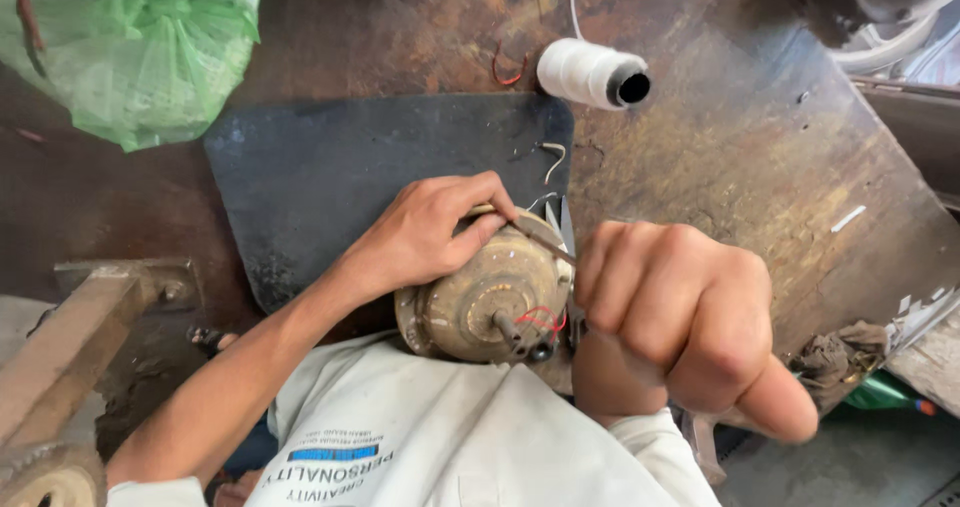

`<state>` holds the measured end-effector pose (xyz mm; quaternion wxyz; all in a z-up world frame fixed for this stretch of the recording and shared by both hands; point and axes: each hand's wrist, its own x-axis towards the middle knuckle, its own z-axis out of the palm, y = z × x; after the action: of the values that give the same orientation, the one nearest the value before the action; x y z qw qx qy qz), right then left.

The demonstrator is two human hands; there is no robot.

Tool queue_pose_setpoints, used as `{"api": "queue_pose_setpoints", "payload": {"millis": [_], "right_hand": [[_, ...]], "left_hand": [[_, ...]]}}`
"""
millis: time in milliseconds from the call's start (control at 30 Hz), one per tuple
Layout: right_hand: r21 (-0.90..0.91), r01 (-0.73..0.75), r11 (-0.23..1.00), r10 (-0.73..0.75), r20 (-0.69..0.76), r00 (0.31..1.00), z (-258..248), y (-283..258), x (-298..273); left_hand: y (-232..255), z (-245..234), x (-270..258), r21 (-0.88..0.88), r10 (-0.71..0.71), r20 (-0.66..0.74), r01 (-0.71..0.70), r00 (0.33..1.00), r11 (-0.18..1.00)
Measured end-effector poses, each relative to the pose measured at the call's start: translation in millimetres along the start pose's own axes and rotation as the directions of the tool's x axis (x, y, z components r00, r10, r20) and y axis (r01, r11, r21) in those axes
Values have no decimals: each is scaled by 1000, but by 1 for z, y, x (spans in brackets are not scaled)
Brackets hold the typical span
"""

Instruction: The person uses a screwdriver to adjust wires on a motor stator, then places a cover on the stator and taps it with a hammer. They later return to the workbench to twist and secure the wires on the stator shaft.

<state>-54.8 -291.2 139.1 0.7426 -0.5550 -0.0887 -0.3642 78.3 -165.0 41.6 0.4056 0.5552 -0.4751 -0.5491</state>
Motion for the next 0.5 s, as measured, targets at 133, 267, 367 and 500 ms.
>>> {"api": "queue_pose_setpoints", "payload": {"millis": [133,267,367,500], "right_hand": [[-408,75,910,-299,-520,800,46,12,-8],[-443,107,890,-365,-552,749,52,16,-17],[-249,27,968,-102,-294,950,29,-1,-9],[-224,90,970,-177,-406,897,21,1,13]], "left_hand": [[0,-6,1,17,67,-15,-66,998,998],[-2,-5,0,-10,2,-16,-3,1000,1000],[-3,-9,5,-16,-26,13,27,1000,1000],[1,-3,-2,1,19,-6,-19,1000,1000]]}}
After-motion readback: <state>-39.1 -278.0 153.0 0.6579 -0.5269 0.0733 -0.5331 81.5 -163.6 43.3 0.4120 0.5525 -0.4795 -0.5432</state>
